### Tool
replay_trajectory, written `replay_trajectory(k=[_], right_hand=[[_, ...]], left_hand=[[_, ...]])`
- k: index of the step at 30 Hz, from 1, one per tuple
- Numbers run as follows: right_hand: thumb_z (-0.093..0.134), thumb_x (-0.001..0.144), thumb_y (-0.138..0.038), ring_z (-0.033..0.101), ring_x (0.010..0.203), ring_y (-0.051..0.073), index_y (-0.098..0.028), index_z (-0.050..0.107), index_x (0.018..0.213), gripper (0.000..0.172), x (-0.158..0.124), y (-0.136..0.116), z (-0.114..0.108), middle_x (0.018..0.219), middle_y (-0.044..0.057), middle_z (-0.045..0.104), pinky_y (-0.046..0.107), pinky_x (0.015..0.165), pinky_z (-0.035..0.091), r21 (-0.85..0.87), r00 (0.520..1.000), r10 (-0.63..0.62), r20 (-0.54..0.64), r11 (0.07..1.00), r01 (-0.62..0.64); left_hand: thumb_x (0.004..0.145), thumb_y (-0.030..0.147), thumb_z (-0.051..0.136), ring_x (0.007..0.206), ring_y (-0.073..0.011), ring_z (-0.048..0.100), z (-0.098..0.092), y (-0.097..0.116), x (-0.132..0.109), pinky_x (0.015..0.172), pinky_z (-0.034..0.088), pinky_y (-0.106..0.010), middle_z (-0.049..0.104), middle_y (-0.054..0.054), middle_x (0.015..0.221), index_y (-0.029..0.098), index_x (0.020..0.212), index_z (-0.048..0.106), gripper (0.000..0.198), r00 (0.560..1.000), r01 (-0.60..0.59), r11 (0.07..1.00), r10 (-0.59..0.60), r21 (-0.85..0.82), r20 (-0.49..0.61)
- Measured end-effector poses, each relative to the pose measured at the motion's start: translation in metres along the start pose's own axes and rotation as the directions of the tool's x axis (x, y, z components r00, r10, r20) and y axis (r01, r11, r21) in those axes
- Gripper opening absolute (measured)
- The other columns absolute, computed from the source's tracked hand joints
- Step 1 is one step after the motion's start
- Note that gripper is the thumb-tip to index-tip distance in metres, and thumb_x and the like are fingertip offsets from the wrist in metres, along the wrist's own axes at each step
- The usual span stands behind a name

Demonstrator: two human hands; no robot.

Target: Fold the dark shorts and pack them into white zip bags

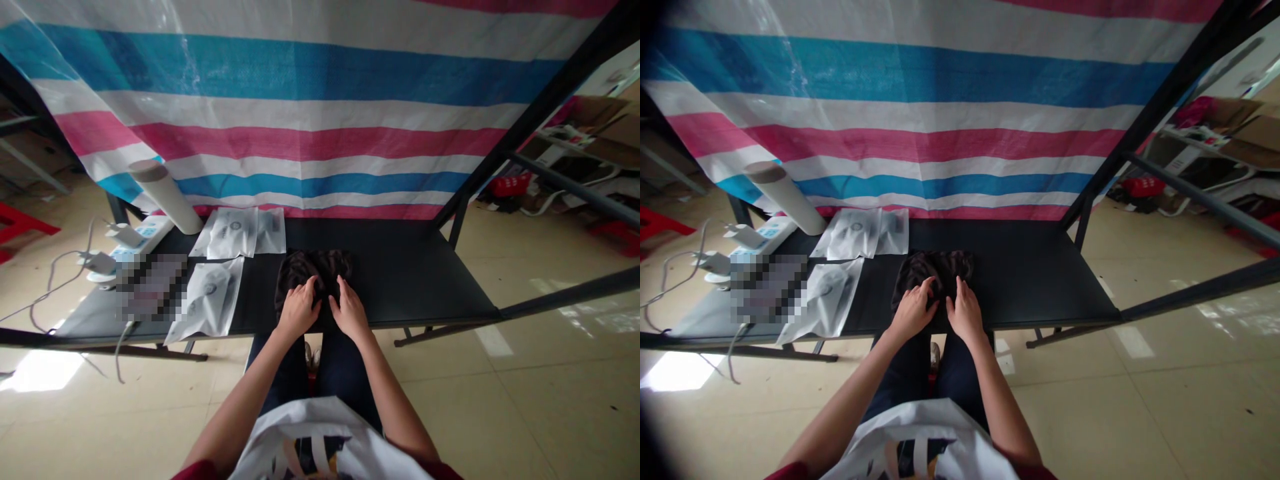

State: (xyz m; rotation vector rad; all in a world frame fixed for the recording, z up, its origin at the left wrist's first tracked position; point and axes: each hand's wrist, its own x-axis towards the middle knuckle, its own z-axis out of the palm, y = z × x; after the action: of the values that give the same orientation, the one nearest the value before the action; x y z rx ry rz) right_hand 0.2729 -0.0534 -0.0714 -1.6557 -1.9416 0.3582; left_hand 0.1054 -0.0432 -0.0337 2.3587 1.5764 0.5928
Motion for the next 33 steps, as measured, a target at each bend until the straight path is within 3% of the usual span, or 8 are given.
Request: replay_trajectory(k=[6,10,13,16,21,26,29,33], right_hand=[[0.044,0.098,-0.041,0.032,0.145,0.028,-0.009,0.027,0.153,0.066,-0.005,0.019,-0.006,0.153,0.017,0.038,0.047,0.117,0.030,-0.095,0.993,-0.050,0.108,0.994,0.060],[0.044,0.098,-0.044,0.031,0.145,0.027,-0.012,0.025,0.154,0.067,-0.003,0.032,-0.013,0.154,0.016,0.038,0.048,0.117,0.030,-0.097,0.991,-0.065,0.119,0.992,0.077],[0.045,0.097,-0.045,0.031,0.145,0.028,-0.014,0.025,0.154,0.068,0.001,0.044,-0.018,0.153,0.016,0.039,0.049,0.117,0.029,-0.083,0.990,-0.082,0.114,0.992,0.092],[0.047,0.096,-0.045,0.032,0.144,0.028,-0.016,0.024,0.155,0.069,0.004,0.058,-0.026,0.152,0.016,0.040,0.052,0.117,0.028,-0.060,0.992,-0.073,0.107,0.995,0.079],[0.046,0.096,-0.045,0.032,0.145,0.028,-0.022,0.017,0.157,0.071,0.007,0.066,-0.034,0.154,0.014,0.038,0.052,0.116,0.029,-0.015,0.993,-0.029,0.112,0.999,0.031],[0.043,0.093,-0.060,0.018,0.149,0.031,-0.016,0.018,0.156,0.081,0.005,0.043,-0.027,0.159,0.016,0.026,0.056,0.116,0.024,-0.115,0.995,0.039,0.088,0.993,-0.029],[0.043,0.089,-0.069,0.014,0.150,0.033,-0.012,0.024,0.154,0.088,0.003,0.029,-0.021,0.160,0.018,0.022,0.057,0.118,0.015,-0.235,0.988,0.068,0.139,0.972,-0.034],[0.042,0.088,-0.071,0.013,0.150,0.034,-0.010,0.025,0.154,0.091,0.002,0.025,-0.018,0.161,0.018,0.017,0.056,0.119,0.010,-0.304,0.986,0.071,0.153,0.952,-0.021]], left_hand=[[0.090,0.025,0.049,0.073,-0.0182,0.066,-0.033,-0.036,-0.006,0.065,0.045,-0.027,0.066,-0.002,0.084,0.018,0.131,0.043,0.041,0.950,0.250,0.965,-0.261,-0.080,-0.172],[0.090,0.026,0.048,0.074,-0.0200,0.067,-0.057,-0.053,-0.015,0.064,0.045,-0.027,0.068,-0.003,0.084,0.017,0.131,0.046,0.042,0.910,0.375,0.923,-0.349,0.083,-0.225],[0.090,0.022,0.046,0.081,-0.0230,0.067,-0.063,-0.059,-0.023,0.067,0.046,-0.030,0.070,-0.006,0.091,0.020,0.126,0.053,0.037,0.895,0.425,0.872,-0.366,0.243,-0.254],[0.085,0.013,0.044,0.089,-0.0250,0.067,-0.062,-0.064,-0.031,0.071,0.046,-0.032,0.071,-0.008,0.098,0.021,0.113,0.063,0.034,0.910,0.407,0.850,-0.344,0.335,-0.232],[0.078,0.007,0.046,0.089,-0.0276,0.064,-0.059,-0.069,-0.036,0.068,0.046,-0.034,0.070,-0.009,0.089,0.020,0.100,0.069,0.035,0.948,0.318,0.867,-0.299,0.384,-0.110],[0.089,0.025,0.047,0.095,-0.0273,0.060,-0.055,-0.049,-0.026,0.081,0.048,-0.037,0.066,-0.010,0.099,0.020,0.112,0.065,0.029,0.948,0.249,0.922,-0.169,0.296,-0.271],[0.091,0.039,0.050,0.109,-0.0297,0.056,-0.041,-0.041,-0.021,0.089,0.047,-0.040,0.061,-0.013,0.120,0.018,0.127,0.057,0.042,0.966,0.147,0.961,-0.089,0.233,-0.243],[0.090,0.053,0.052,0.136,-0.0349,0.038,-0.020,-0.047,-0.026,0.106,0.039,-0.048,0.047,-0.012,0.146,0.019,0.145,0.042,0.065,0.989,0.081,0.981,-0.057,0.177,-0.139]])
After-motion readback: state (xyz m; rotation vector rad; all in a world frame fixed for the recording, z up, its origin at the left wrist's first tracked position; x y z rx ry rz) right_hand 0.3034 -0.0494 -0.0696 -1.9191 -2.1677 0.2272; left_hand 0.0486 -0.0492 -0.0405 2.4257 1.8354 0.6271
